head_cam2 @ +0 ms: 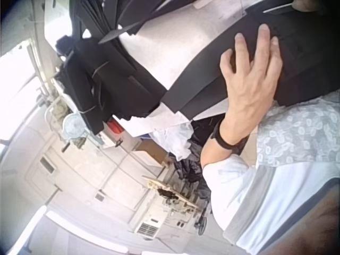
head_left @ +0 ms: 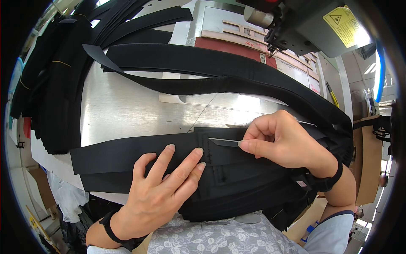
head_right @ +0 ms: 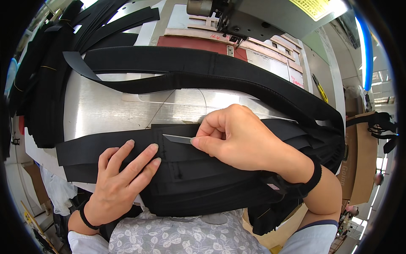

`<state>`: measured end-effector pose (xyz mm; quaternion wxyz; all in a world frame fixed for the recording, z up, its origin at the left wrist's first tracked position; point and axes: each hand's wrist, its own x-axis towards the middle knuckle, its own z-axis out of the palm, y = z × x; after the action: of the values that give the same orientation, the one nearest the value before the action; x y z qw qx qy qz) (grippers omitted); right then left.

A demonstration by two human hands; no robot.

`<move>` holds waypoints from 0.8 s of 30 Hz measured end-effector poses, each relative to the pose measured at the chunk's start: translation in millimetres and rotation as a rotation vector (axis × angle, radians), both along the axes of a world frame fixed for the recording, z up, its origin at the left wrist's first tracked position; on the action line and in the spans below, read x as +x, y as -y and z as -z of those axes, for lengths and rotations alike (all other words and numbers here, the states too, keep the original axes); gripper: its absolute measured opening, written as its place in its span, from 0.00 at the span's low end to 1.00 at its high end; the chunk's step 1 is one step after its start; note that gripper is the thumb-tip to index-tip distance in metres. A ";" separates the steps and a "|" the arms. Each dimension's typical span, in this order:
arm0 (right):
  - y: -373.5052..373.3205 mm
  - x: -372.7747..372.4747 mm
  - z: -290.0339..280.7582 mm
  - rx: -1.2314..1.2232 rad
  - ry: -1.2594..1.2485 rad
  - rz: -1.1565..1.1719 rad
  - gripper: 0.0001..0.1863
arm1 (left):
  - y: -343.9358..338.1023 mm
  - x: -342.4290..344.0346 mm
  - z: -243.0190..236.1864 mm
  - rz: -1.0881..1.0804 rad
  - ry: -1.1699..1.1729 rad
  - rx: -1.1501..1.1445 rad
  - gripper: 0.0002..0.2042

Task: The person uses a seam ripper to carefully remove stitches from a black fabric strap. They hold the strap steady with their left hand while guiding the tool with their right hand to cut the threads along the seam.

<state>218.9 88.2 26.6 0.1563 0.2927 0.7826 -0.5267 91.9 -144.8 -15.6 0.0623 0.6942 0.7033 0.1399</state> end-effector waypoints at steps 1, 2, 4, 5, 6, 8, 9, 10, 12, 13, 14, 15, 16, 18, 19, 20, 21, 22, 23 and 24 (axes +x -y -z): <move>-0.2 0.7 0.3 0.001 -0.010 -0.002 0.10 | 0.2 0.0 0.3 -0.001 -0.001 0.000 0.19; -0.8 2.1 0.6 0.002 -0.019 -0.005 0.10 | 0.3 0.1 0.6 -0.001 -0.001 0.004 0.19; -0.9 2.1 1.3 0.000 -0.024 -0.005 0.10 | 0.4 0.4 1.5 -0.001 0.000 0.010 0.19; -0.7 1.0 1.5 -0.004 -0.020 -0.003 0.10 | 0.5 0.3 1.4 -0.003 0.000 0.008 0.19; -0.7 0.2 1.3 -0.007 -0.016 -0.001 0.10 | 0.6 0.2 0.6 -0.005 0.000 0.006 0.19; -1.8 -1.1 0.6 -0.004 -0.005 -0.013 0.09 | 0.6 0.0 0.1 -0.006 0.001 0.006 0.19; -2.1 -1.6 0.8 -0.002 0.000 -0.019 0.09 | 0.3 -0.1 0.4 -0.006 0.003 0.008 0.18; -1.7 -1.9 1.3 0.003 -0.006 -0.020 0.09 | 0.3 -0.2 0.7 -0.005 0.005 0.010 0.18; -0.3 -2.3 2.9 0.016 -0.017 -0.017 0.09 | 0.3 -0.5 1.1 -0.003 0.008 0.007 0.18; 1.4 -3.1 4.5 0.025 -0.028 -0.011 0.09 | -0.3 -0.6 1.2 -0.001 0.010 0.006 0.18; 3.6 -4.5 6.7 0.034 -0.038 -0.003 0.09 | -1.2 -0.7 0.9 0.002 0.012 0.004 0.18; 5.5 -6.1 7.5 0.040 -0.053 -0.003 0.09 | -0.2 -0.7 -1.3 -0.004 0.010 -0.002 0.19; 5.9 -6.6 6.9 0.024 -0.059 -0.008 0.09 | 0.9 -0.6 -3.2 -0.009 0.008 -0.008 0.19; 5.0 -6.8 6.7 -0.002 -0.067 -0.014 0.09 | 1.6 0.0 -1.8 -0.010 0.005 -0.003 0.19; 3.3 -5.2 5.9 -0.032 -0.050 0.010 0.09 | 1.1 -0.1 -0.1 -0.008 0.006 0.001 0.19; 0.8 -2.7 3.9 -0.062 -0.032 0.033 0.09 | 0.5 -0.6 0.9 -0.002 0.006 0.003 0.20; -0.6 -2.0 2.3 -0.095 -0.016 0.053 0.09 | 0.2 -0.9 0.5 0.000 0.005 0.002 0.20; -0.4 -2.4 2.0 -0.089 -0.007 0.048 0.09 | 0.3 -1.2 0.2 0.002 0.005 0.000 0.20; 0.1 -2.5 1.9 -0.082 0.001 0.043 0.09 | 0.6 -1.2 0.3 -0.001 0.006 -0.002 0.21; 0.7 -2.1 1.2 -0.073 0.008 0.041 0.10 | 0.9 -1.0 0.3 -0.001 0.006 -0.002 0.21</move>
<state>216.8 87.5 25.4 0.1593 0.3050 0.7560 -0.5568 90.9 -145.7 -15.9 0.0648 0.6935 0.7035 0.1413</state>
